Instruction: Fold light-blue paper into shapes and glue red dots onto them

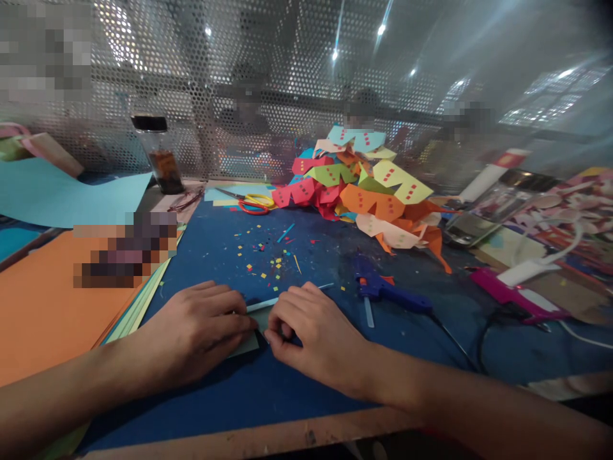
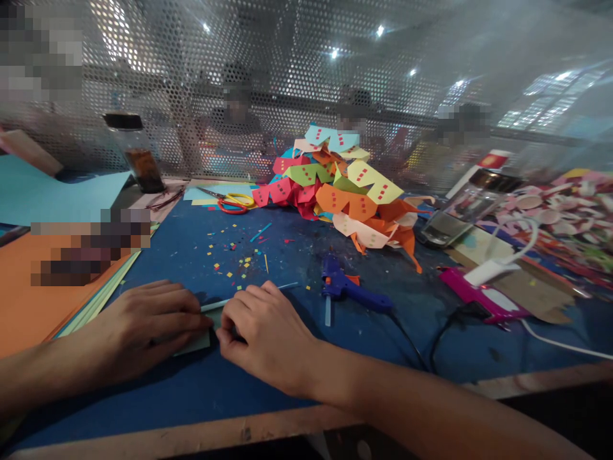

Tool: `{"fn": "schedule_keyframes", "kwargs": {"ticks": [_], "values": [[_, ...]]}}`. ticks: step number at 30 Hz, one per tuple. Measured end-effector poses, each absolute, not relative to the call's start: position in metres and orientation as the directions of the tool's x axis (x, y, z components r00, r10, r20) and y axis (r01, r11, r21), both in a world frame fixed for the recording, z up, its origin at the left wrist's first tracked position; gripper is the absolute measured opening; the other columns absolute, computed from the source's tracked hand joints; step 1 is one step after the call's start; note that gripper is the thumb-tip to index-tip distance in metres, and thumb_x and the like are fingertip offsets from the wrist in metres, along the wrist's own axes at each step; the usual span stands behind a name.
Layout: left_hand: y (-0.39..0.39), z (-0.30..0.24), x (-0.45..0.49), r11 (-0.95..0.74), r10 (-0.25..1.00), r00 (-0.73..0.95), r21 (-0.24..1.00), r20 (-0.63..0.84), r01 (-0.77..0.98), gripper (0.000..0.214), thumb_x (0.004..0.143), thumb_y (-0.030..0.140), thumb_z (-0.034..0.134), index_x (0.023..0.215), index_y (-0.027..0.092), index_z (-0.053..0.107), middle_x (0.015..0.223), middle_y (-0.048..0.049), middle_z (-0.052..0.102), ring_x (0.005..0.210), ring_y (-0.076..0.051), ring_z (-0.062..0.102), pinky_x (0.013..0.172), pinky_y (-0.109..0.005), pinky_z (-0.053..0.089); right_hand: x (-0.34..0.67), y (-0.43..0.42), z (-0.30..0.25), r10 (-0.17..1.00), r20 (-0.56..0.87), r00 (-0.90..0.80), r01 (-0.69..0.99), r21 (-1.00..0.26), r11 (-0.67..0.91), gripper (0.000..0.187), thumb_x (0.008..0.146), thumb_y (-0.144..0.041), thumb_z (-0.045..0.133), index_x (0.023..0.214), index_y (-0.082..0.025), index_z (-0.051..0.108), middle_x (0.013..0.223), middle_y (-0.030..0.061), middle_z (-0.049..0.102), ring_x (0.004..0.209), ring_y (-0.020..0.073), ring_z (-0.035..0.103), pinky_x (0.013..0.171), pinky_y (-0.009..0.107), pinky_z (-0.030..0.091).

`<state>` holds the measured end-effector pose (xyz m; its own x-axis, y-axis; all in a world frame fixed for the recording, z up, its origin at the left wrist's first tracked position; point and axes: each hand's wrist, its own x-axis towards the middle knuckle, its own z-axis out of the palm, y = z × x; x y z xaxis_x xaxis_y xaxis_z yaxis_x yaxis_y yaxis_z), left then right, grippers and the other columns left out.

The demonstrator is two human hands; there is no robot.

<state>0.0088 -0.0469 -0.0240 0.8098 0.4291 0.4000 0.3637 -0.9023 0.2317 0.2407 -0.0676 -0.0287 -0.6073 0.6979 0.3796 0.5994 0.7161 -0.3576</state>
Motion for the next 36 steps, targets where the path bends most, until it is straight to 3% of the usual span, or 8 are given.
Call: {"fn": "schedule_keyframes", "kwargs": {"ticks": [23, 29, 36], "values": [[-0.0477, -0.0212, 0.0101, -0.907, 0.420, 0.821, 0.159, 0.387, 0.389, 0.021, 0.097, 0.013, 0.048, 0.091, 0.019, 0.067, 0.086, -0.0037, 0.067, 0.071, -0.017, 0.058, 0.064, -0.031, 0.040, 0.2397, -0.0676, -0.0286, 0.714, 0.360, -0.601, 0.609, -0.372, 0.700, 0.012, 0.081, -0.010, 0.062, 0.075, -0.019, 0.056, 0.071, -0.0048, 0.058, 0.069, 0.0127, 0.048, 0.075, 0.030, 0.030], [-0.0470, -0.0223, 0.0102, -0.898, 0.440, 0.817, 0.201, 0.373, 0.392, 0.021, 0.096, 0.012, 0.048, 0.093, 0.019, 0.068, 0.086, -0.0041, 0.067, 0.073, -0.017, 0.060, 0.066, -0.031, 0.042, 0.2399, -0.0676, -0.0299, 0.705, 0.370, -0.605, 0.607, -0.359, 0.709, 0.012, 0.082, -0.012, 0.061, 0.076, -0.019, 0.055, 0.072, -0.0034, 0.061, 0.068, 0.0137, 0.049, 0.074, 0.031, 0.031], [-0.0465, -0.0219, 0.0101, -0.889, 0.453, 0.814, 0.261, 0.365, 0.377, 0.024, 0.096, 0.012, 0.046, 0.093, 0.019, 0.069, 0.086, -0.0049, 0.065, 0.076, -0.018, 0.060, 0.068, -0.031, 0.043, 0.2411, -0.0702, -0.0248, 0.722, 0.349, -0.597, 0.615, -0.378, 0.692, 0.009, 0.095, -0.019, 0.053, 0.088, -0.019, 0.059, 0.082, 0.0000, 0.065, 0.074, 0.0157, 0.054, 0.079, 0.033, 0.032]]}}
